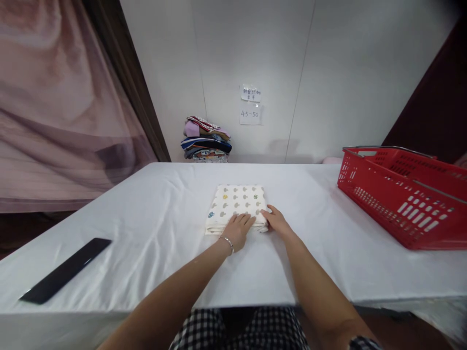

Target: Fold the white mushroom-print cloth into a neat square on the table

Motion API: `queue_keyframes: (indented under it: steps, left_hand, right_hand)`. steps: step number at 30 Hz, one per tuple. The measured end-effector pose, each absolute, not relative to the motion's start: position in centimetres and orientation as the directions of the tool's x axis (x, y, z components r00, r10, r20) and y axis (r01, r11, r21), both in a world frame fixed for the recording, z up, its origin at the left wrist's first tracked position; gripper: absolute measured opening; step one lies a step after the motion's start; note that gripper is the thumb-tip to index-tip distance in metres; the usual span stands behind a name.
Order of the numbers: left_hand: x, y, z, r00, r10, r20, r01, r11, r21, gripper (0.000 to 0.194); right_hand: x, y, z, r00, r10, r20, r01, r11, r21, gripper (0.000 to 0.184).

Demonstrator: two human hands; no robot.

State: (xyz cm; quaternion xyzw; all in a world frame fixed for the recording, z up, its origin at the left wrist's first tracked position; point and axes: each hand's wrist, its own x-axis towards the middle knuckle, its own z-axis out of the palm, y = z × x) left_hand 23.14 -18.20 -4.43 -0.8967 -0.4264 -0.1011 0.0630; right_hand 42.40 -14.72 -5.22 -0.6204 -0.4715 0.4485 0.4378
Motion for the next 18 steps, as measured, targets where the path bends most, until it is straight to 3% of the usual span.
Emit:
queue_keyframes:
  steps: [4,7,12,18]
  left_hand:
    - [23.2,-18.9,-4.0,0.565,0.776,0.282,0.792,-0.605,0.077,0.073]
    - [23.9,-19.6,-4.0,0.464,0.807,0.366,0.833,-0.538,0.132,0.074]
    - [25.0,-19.6,-4.2,0.346,0.842,0.414,0.88,-0.444,0.168,0.063]
    - [24.6,-19.0,-4.0,0.319,0.834,0.451,0.87,-0.446,0.209,0.054]
  right_hand:
    - [41.4,-15.2,-4.5,0.097,0.971,-0.216,-0.137,-0.202,-0.97,0.062]
    - [40.8,-15.6,-3.8,0.084,0.973,-0.215,-0.291,-0.182,-0.939,0.06]
    - [40.4,-15.8,-3.5,0.057,0.983,-0.176,-0.363,-0.144,-0.921,0.055]
    - [40.6,-15.7,-3.8,0.001,0.992,-0.124,-0.359,-0.115,-0.926,0.052]
